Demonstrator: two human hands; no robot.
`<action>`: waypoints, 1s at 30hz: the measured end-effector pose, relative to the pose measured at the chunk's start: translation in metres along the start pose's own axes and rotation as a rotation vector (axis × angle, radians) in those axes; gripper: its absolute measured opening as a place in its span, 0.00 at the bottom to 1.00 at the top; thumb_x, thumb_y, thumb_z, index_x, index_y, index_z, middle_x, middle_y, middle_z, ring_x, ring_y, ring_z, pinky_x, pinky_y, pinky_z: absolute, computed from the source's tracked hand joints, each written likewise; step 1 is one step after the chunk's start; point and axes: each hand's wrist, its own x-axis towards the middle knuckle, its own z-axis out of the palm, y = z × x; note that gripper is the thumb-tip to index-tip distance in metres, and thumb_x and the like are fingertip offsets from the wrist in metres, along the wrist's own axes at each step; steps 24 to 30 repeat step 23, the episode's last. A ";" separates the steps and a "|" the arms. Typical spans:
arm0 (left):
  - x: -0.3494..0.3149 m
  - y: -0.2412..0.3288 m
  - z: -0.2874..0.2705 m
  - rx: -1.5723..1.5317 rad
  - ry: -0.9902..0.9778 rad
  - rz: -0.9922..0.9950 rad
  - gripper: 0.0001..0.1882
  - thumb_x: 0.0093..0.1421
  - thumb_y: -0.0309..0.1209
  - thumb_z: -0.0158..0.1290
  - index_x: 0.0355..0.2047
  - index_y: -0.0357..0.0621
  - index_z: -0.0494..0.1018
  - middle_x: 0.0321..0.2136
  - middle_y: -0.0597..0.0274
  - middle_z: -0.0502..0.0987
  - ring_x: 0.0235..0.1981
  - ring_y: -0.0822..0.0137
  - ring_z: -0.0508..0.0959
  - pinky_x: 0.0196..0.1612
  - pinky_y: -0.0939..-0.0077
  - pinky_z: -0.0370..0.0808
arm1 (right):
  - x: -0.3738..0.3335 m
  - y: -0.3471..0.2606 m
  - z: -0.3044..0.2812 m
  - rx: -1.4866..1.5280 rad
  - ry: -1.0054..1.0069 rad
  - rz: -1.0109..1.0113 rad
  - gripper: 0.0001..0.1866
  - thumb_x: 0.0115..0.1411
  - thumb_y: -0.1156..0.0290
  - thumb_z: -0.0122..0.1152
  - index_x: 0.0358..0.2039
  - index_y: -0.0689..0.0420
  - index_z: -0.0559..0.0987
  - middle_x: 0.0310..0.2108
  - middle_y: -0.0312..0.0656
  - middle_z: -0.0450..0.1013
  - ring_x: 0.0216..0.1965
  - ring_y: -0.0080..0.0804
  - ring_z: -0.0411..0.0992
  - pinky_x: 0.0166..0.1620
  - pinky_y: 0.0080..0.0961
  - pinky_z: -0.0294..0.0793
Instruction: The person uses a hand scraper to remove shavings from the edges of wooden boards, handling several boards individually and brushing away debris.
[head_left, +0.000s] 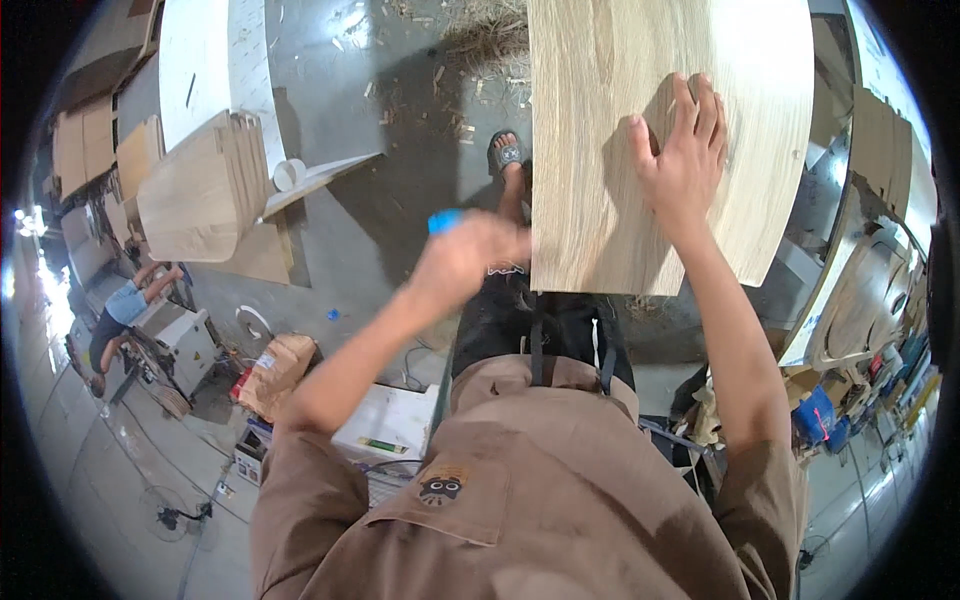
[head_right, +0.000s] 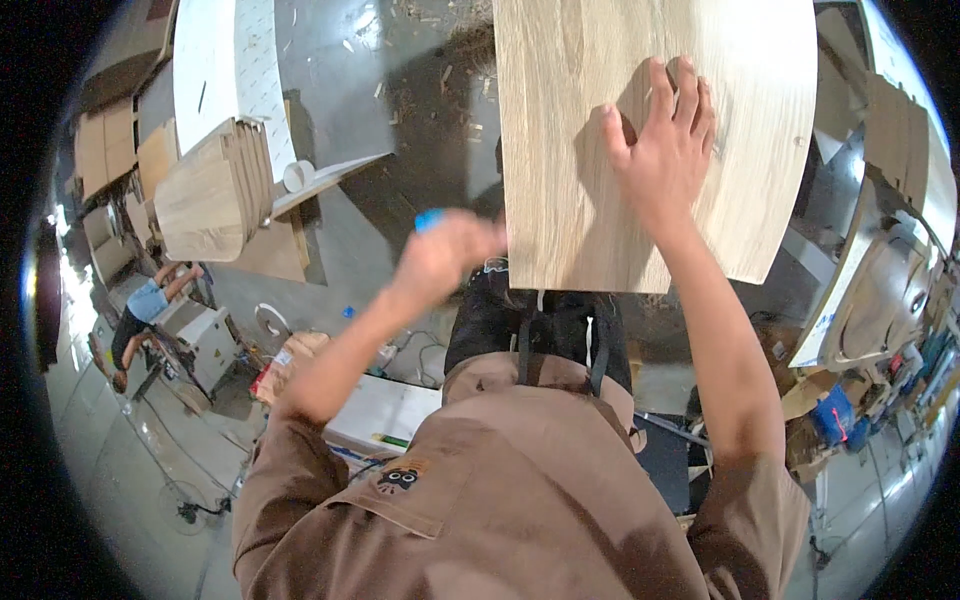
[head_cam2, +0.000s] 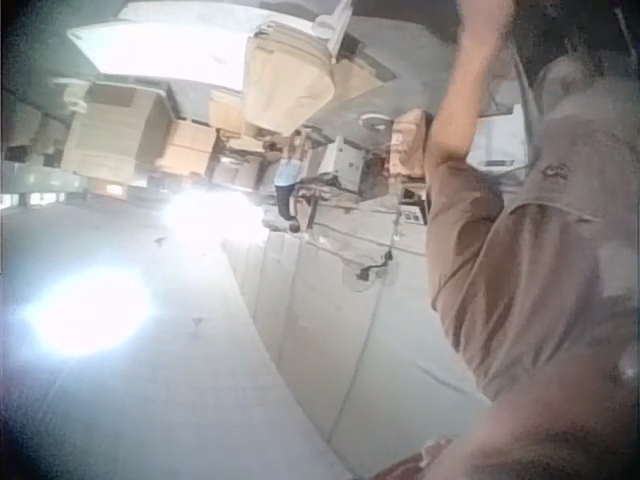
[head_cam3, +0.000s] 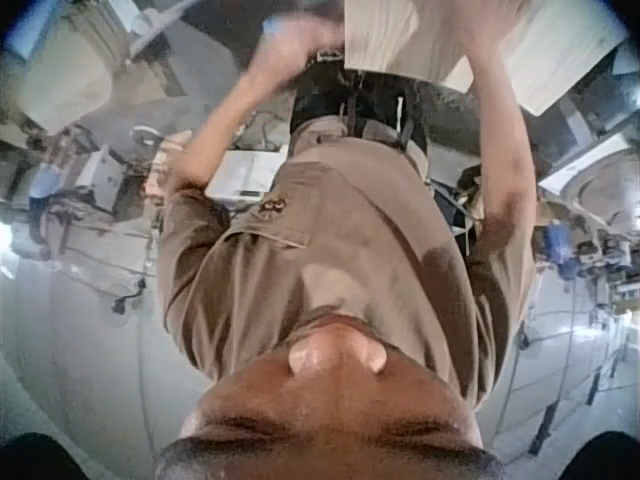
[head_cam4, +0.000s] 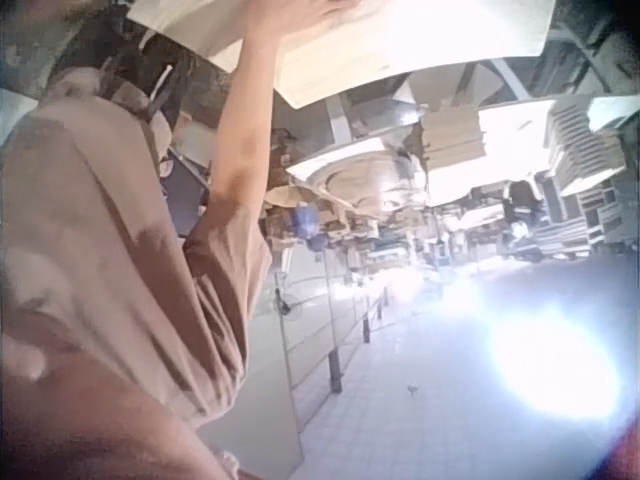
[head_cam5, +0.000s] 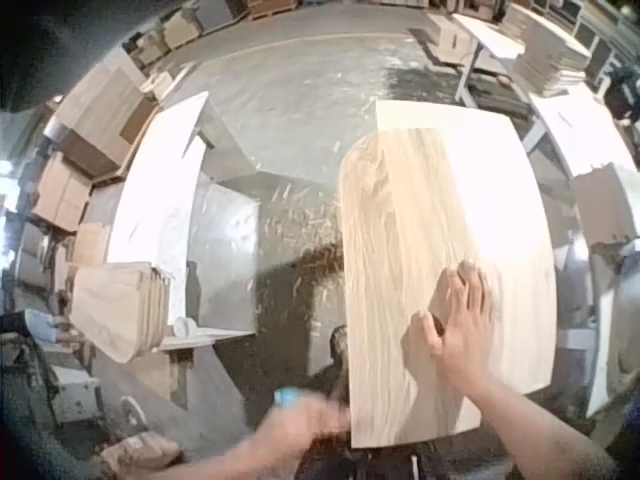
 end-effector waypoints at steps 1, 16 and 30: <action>0.040 -0.012 -0.010 -0.022 0.071 -0.017 0.18 0.69 0.25 0.57 0.56 0.50 0.86 0.44 0.54 0.88 0.44 0.51 0.87 0.51 0.57 0.84 | -0.001 0.007 -0.001 -0.027 0.004 0.010 0.41 0.69 0.41 0.62 0.77 0.43 0.67 0.78 0.45 0.58 0.79 0.56 0.53 0.78 0.58 0.55; -0.065 0.047 0.050 -0.105 -0.178 0.122 0.25 0.66 0.27 0.53 0.62 0.61 0.83 0.33 0.63 0.79 0.40 0.56 0.79 0.60 0.58 0.74 | -0.001 0.009 0.010 -0.025 0.050 -0.012 0.42 0.70 0.35 0.58 0.77 0.44 0.67 0.80 0.45 0.57 0.80 0.53 0.52 0.80 0.55 0.53; -0.106 0.055 0.067 -0.494 0.110 -0.456 0.20 0.76 0.30 0.55 0.65 0.53 0.81 0.57 0.57 0.86 0.56 0.55 0.83 0.66 0.64 0.74 | 0.001 0.011 0.012 -0.059 0.031 -0.037 0.44 0.70 0.32 0.56 0.78 0.42 0.65 0.80 0.45 0.57 0.81 0.53 0.50 0.81 0.54 0.52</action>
